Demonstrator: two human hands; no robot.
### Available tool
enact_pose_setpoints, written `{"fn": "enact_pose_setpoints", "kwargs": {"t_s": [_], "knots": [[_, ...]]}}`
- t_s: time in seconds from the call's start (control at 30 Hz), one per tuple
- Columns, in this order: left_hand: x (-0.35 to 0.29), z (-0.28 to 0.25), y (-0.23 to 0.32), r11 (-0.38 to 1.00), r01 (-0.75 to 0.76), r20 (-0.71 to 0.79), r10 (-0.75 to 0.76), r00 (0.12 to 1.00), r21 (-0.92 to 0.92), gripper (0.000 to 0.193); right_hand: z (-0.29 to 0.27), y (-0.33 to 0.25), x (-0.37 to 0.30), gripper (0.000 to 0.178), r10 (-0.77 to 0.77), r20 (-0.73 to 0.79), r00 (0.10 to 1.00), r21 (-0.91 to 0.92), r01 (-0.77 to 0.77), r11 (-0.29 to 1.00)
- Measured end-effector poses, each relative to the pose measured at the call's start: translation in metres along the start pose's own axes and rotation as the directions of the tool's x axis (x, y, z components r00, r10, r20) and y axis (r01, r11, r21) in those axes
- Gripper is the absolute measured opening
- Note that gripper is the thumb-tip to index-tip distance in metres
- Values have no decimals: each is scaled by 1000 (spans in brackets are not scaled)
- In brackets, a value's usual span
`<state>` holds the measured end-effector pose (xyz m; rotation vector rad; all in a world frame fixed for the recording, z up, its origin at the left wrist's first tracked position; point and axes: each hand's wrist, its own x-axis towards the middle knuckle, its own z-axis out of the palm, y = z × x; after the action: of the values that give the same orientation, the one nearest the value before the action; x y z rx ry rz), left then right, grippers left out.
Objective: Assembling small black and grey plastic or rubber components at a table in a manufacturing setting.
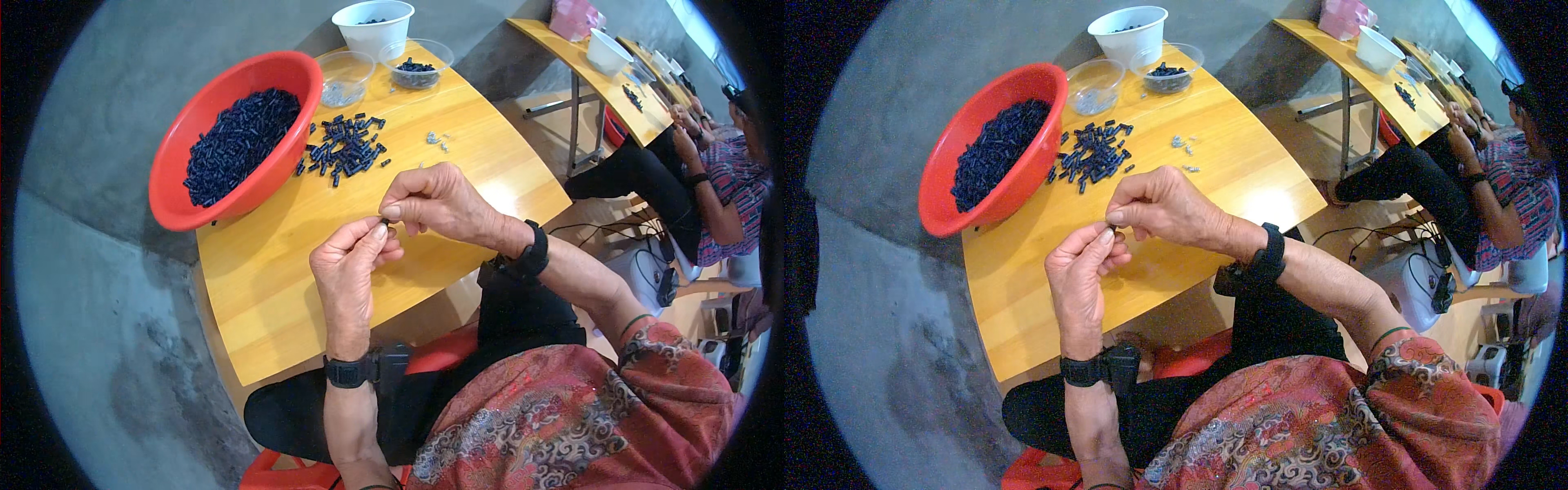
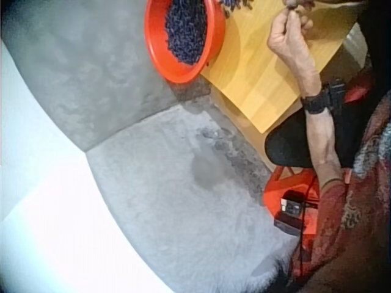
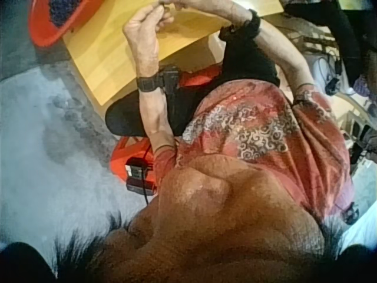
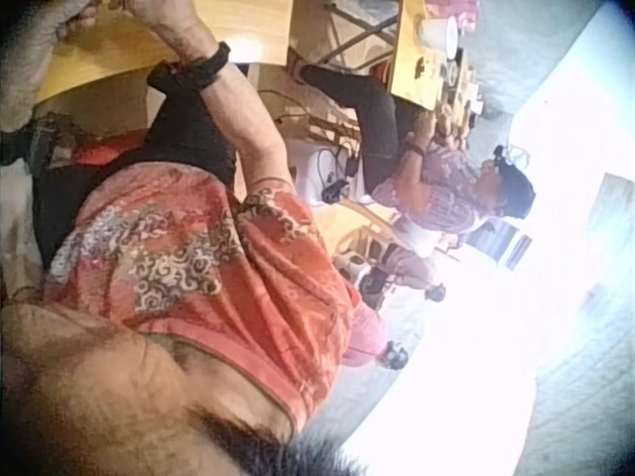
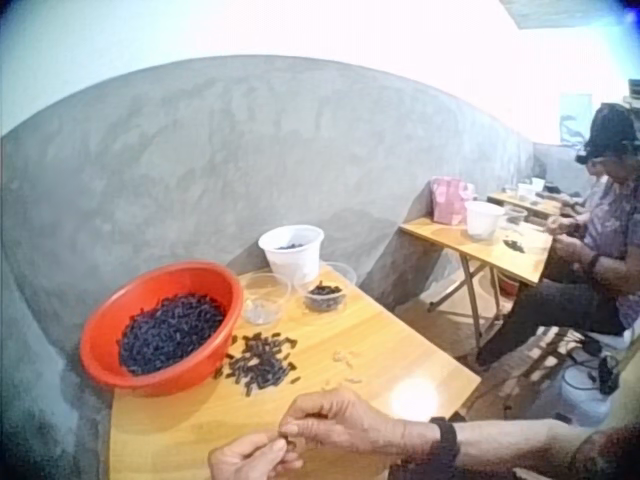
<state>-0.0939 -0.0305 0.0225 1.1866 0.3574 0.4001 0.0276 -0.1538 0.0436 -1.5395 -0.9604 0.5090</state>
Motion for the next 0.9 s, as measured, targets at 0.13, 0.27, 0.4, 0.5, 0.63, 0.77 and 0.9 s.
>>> {"fn": "enact_pose_setpoints", "kwargs": {"t_s": [0.13, 0.27, 0.4, 0.5, 0.63, 0.77, 0.9], "knots": [[1, 2, 1, 999, 41, 0, -41, 999, -20, 17, -7, 4, -3, 15, 89, 56, 994, 188, -98, 977], [2, 1, -1, 999, 37, -26, -37, 999, -16, 18, -5, 6, -3, 16, 115, 27, 993, 195, -118, 974], [3, 1, -3, 999, 37, -10, -37, 999, -15, 19, -5, 6, -3, 17, 69, -11, 998, 104, -68, 992], [3, -1, -4, 999, 35, -11, -35, 999, -6, 19, -1, -1, -3, 14, 40, -11, 999, 45, -40, 998], [3, 0, -2, 999, 38, 16, -38, 999, -8, 19, -1, -3, -3, 11, -42, -32, 999, -106, 38, 994], [3, -3, -2, 997, 60, 57, -57, 997, -46, 20, -6, -6, -3, 11, 9, -9, 1000, -75, -10, 997], [5, -6, -3, 989, 112, 101, -103, 990, -93, 18, -10, -8, -1, 10, 59, 50, 997, -79, -55, 995]]}}
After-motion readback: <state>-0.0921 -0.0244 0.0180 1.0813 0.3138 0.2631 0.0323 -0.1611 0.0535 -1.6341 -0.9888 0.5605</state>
